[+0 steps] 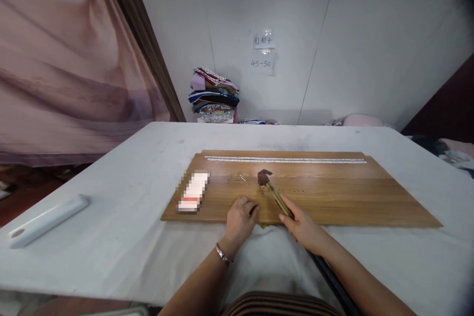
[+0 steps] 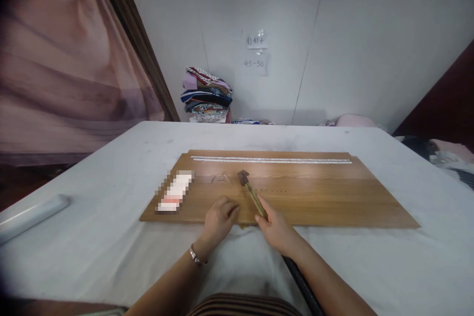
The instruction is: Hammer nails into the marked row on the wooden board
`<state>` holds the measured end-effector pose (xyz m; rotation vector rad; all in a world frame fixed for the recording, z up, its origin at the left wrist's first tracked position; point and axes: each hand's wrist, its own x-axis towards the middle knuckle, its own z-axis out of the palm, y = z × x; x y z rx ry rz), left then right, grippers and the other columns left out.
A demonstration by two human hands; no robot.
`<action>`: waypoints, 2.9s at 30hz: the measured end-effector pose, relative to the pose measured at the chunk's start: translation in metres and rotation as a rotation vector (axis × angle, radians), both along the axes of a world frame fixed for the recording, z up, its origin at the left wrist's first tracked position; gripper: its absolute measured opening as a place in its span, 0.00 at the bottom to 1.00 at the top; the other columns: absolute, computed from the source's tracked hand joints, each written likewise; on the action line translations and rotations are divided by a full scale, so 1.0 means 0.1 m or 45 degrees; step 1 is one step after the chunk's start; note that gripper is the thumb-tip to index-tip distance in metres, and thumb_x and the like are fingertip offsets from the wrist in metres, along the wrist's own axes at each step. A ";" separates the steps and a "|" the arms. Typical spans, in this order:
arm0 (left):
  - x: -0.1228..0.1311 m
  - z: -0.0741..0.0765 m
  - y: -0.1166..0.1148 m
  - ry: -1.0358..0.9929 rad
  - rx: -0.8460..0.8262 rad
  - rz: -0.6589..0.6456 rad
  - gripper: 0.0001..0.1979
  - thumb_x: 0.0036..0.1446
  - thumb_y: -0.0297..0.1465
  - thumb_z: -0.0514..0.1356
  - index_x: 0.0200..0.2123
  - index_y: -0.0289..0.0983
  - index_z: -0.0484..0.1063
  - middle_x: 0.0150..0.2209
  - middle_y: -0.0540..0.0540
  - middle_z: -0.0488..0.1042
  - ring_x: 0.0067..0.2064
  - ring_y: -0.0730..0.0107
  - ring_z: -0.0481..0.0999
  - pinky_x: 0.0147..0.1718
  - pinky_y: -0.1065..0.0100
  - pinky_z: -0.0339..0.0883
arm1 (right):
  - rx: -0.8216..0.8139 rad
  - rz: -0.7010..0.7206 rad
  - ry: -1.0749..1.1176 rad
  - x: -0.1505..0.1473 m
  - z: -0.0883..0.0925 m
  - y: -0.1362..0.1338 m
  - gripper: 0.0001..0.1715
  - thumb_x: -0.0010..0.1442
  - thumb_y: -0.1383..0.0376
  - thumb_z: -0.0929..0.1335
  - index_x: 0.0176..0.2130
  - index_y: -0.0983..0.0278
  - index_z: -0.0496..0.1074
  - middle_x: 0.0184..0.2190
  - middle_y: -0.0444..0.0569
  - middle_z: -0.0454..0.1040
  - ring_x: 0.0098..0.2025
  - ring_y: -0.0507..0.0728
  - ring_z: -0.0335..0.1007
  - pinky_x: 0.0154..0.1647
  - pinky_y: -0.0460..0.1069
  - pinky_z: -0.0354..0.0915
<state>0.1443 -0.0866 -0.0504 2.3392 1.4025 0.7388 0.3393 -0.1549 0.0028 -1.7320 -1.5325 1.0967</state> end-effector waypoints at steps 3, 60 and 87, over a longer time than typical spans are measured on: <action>0.00 -0.02 0.00 -0.017 0.038 -0.006 0.09 0.61 0.30 0.56 0.36 0.39 0.78 0.33 0.47 0.74 0.39 0.68 0.72 0.38 0.68 0.64 | 0.026 0.029 0.006 0.00 -0.01 0.00 0.35 0.63 0.63 0.63 0.68 0.60 0.55 0.35 0.51 0.78 0.39 0.61 0.75 0.39 0.54 0.70; 0.00 -0.01 0.00 -0.006 0.057 -0.016 0.09 0.61 0.30 0.56 0.36 0.39 0.77 0.33 0.47 0.73 0.38 0.69 0.71 0.38 0.68 0.65 | 0.265 -0.001 0.113 -0.01 -0.09 0.04 0.35 0.60 0.64 0.65 0.65 0.57 0.61 0.45 0.51 0.79 0.52 0.65 0.72 0.52 0.60 0.68; 0.00 -0.01 0.01 -0.032 0.059 -0.017 0.08 0.60 0.29 0.57 0.35 0.39 0.77 0.33 0.47 0.73 0.38 0.69 0.71 0.38 0.69 0.65 | 0.206 0.029 0.122 0.01 -0.23 0.08 0.36 0.59 0.66 0.64 0.66 0.63 0.59 0.61 0.54 0.67 0.63 0.62 0.61 0.64 0.61 0.55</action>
